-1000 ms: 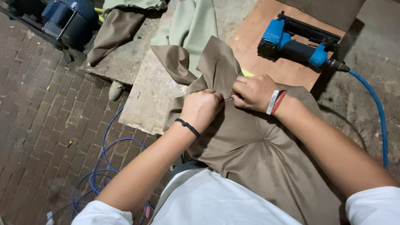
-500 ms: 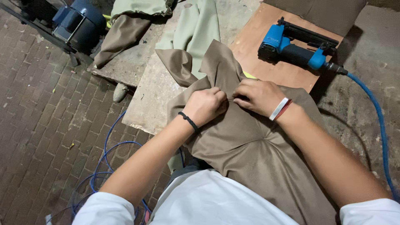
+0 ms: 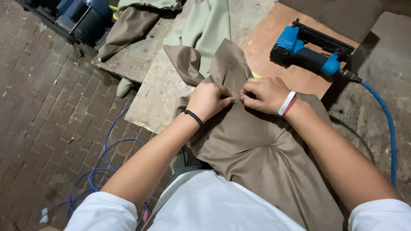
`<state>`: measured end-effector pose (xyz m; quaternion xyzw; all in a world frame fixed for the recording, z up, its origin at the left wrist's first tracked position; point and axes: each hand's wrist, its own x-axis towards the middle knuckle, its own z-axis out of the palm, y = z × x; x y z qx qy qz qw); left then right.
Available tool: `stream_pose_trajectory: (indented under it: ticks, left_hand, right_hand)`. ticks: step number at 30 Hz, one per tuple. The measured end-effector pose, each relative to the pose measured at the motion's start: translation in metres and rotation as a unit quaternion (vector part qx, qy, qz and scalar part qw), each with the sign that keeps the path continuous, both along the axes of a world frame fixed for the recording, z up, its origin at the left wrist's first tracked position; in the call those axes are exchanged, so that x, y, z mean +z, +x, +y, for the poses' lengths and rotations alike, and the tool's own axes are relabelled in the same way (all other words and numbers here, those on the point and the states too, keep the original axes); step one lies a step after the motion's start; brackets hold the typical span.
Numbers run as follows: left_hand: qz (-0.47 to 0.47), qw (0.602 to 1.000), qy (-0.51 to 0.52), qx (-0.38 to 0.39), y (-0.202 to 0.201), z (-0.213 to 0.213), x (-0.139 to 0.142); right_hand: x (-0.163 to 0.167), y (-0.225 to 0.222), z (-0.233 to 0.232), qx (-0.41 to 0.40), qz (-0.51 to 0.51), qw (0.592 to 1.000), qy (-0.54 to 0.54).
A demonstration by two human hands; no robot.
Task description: The person stretches brown tufted fabric over yellow foam on a wooden furniture panel and secures it with a pneumatic nail gun, working around the panel. They pull and smooth the fabric, fold edges over the foam, and staple the fabric edges to the wood, repositioning the panel as they go.
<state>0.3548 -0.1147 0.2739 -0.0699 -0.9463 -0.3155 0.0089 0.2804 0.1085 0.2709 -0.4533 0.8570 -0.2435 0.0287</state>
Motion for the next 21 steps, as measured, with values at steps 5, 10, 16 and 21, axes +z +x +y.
stream_pose_trajectory:
  ticks: [5,10,16,21]
  left_hand:
    - [0.097,0.993,-0.039,-0.057,0.006,0.008,-0.005]
    - [0.119,0.984,-0.124,-0.048,0.003,0.026,-0.02]
    - [0.166,0.974,-0.128,-0.085,0.012,0.026,-0.031]
    - [0.201,0.956,-0.18,-0.116,0.026,0.028,-0.025]
  right_hand:
    - [-0.005,-0.005,0.002,0.012,0.019,1.0,-0.016]
    - [-0.012,-0.006,0.01,0.036,0.037,0.998,-0.043]
    - [-0.013,0.01,0.011,0.03,0.061,0.998,-0.016]
    - [-0.002,0.034,0.017,-0.053,0.061,0.996,-0.027]
